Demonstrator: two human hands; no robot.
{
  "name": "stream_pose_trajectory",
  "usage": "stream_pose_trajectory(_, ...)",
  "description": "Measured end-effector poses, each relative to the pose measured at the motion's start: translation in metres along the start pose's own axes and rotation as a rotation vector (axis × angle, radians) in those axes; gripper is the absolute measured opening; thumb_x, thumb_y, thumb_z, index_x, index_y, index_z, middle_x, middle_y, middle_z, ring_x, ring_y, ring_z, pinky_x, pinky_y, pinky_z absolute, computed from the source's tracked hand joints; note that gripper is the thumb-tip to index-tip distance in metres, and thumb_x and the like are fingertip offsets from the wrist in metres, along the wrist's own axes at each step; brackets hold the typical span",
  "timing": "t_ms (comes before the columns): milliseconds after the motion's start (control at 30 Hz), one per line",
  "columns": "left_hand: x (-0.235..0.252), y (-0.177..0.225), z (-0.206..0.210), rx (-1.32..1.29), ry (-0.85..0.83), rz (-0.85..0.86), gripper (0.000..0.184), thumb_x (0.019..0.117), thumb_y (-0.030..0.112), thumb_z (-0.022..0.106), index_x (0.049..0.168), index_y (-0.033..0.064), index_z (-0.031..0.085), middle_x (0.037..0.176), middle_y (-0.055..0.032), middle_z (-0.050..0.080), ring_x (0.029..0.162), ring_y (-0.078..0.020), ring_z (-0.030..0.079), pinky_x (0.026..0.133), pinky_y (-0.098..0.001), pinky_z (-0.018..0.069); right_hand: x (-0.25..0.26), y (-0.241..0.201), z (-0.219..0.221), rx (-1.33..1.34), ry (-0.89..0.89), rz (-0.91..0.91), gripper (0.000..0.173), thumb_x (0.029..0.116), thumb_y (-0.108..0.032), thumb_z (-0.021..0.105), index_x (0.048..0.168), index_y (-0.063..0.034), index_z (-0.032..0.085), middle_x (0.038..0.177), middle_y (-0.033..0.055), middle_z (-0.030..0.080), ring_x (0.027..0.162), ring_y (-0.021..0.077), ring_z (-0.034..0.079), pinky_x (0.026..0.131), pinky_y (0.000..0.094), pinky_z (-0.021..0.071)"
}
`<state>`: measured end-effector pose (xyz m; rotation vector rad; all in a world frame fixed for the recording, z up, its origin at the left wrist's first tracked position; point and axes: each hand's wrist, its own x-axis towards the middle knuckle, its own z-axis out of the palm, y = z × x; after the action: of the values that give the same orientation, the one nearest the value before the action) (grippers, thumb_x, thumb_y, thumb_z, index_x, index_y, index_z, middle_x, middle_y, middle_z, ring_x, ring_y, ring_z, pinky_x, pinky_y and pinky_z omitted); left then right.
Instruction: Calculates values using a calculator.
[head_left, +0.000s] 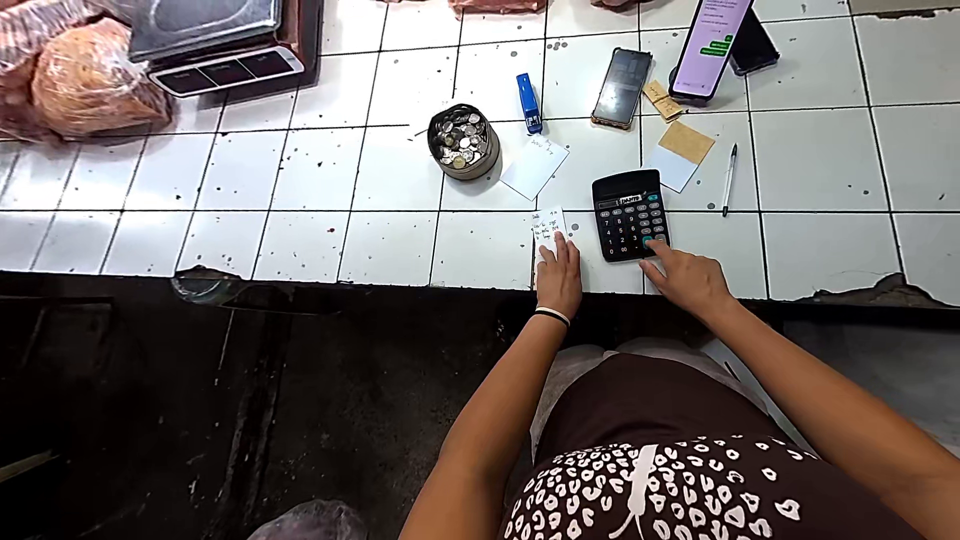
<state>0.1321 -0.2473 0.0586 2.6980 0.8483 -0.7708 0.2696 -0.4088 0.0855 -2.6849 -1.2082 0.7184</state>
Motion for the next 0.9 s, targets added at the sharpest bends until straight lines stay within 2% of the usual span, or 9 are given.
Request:
stream_pose_trajectory(67, 0.000, 0.000, 0.000, 0.006, -0.002, -0.001, 0.069, 0.0992, 0.002, 0.054, 0.160, -0.0023, 0.023, 0.170, -0.0243, 0.005, 0.143, -0.0530, 0.034, 0.098, -0.0572, 0.0486, 0.004, -0.011, 0.001, 0.039, 0.046, -0.037, 0.050, 0.1078, -0.041, 0.050, 0.147, -0.0109, 0.055, 0.108, 0.0214, 0.073, 0.092, 0.0437, 0.072, 0.075, 0.0605, 0.0552)
stream_pose_trajectory(200, 0.000, 0.000, -0.002, 0.004, -0.009, -0.002, 0.070, 0.0987, 0.003, 0.055, 0.160, -0.0016, 0.023, 0.171, -0.0225, 0.004, 0.145, -0.0516, 0.033, 0.098, -0.0570, 0.0485, 0.018, -0.025, 0.006, 0.043, 0.054, -0.102, 0.050, 0.1079, -0.042, 0.049, 0.151, -0.0179, 0.052, 0.105, 0.0198, 0.073, 0.091, 0.0422, 0.072, 0.073, 0.0590, 0.0557)
stream_pose_trajectory(333, 0.000, 0.000, -0.003, 0.004, 0.001, -0.009, 0.069, 0.0976, 0.003, 0.057, 0.159, -0.0016, 0.026, 0.170, -0.0225, 0.007, 0.145, -0.0512, 0.033, 0.098, -0.0569, 0.0486, 0.025, -0.032, 0.005, 0.004, -0.092, -0.102, 0.048, 0.1089, -0.043, 0.046, 0.151, -0.0214, 0.052, 0.109, 0.0186, 0.073, 0.097, 0.0403, 0.071, 0.080, 0.0584, 0.0547)
stream_pose_trajectory(433, 0.000, -0.001, -0.002, 0.003, 0.011, -0.007, 0.069, 0.0976, 0.003, 0.057, 0.159, -0.0011, 0.027, 0.171, -0.0217, 0.007, 0.144, -0.0504, 0.035, 0.097, -0.0563, 0.0488, 0.028, -0.029, 0.003, 0.046, 0.007, -0.145, 0.046, 0.1081, -0.044, 0.048, 0.145, -0.0177, 0.059, 0.104, 0.0179, 0.074, 0.093, 0.0399, 0.072, 0.076, 0.0584, 0.0559)
stream_pose_trajectory(500, -0.001, -0.002, -0.002, 0.003, 0.022, -0.007, 0.069, 0.0961, 0.003, 0.059, 0.159, -0.0013, 0.029, 0.170, -0.0216, 0.008, 0.144, -0.0507, 0.036, 0.096, -0.0572, 0.0495, 0.032, -0.027, 0.002, 0.061, 0.076, -0.157, 0.046, 0.1081, -0.044, 0.048, 0.146, -0.0184, 0.057, 0.102, 0.0180, 0.073, 0.089, 0.0404, 0.072, 0.072, 0.0581, 0.0559)
stream_pose_trajectory(633, -0.001, -0.001, -0.004, -0.017, -0.004, -0.016, 0.071, 0.0970, 0.002, 0.057, 0.160, -0.0009, 0.025, 0.171, -0.0219, 0.006, 0.144, -0.0518, 0.034, 0.097, -0.0573, 0.0490, 0.044, -0.027, -0.006, 0.043, 0.022, -0.078, 0.051, 0.1090, -0.045, 0.045, 0.154, -0.0205, 0.048, 0.108, 0.0199, 0.073, 0.095, 0.0423, 0.071, 0.077, 0.0607, 0.0547)
stream_pose_trajectory(733, 0.000, -0.001, -0.004, -0.021, -0.010, -0.021, 0.070, 0.0972, 0.002, 0.057, 0.160, -0.0006, 0.025, 0.171, -0.0220, 0.006, 0.144, -0.0517, 0.034, 0.098, -0.0573, 0.0488, 0.046, -0.026, -0.008, 0.034, -0.021, -0.050, 0.051, 0.1085, -0.046, 0.046, 0.152, -0.0200, 0.050, 0.105, 0.0203, 0.074, 0.095, 0.0438, 0.071, 0.076, 0.0623, 0.0539)
stream_pose_trajectory(900, 0.000, 0.000, -0.006, -0.006, -0.035, -0.023, 0.073, 0.0967, 0.002, 0.058, 0.161, -0.0008, 0.023, 0.171, -0.0219, 0.003, 0.145, -0.0522, 0.033, 0.097, -0.0576, 0.0489, 0.030, -0.022, -0.003, 0.062, 0.041, -0.110, 0.049, 0.1081, -0.046, 0.047, 0.148, -0.0190, 0.055, 0.105, 0.0187, 0.073, 0.093, 0.0419, 0.072, 0.074, 0.0604, 0.0551)
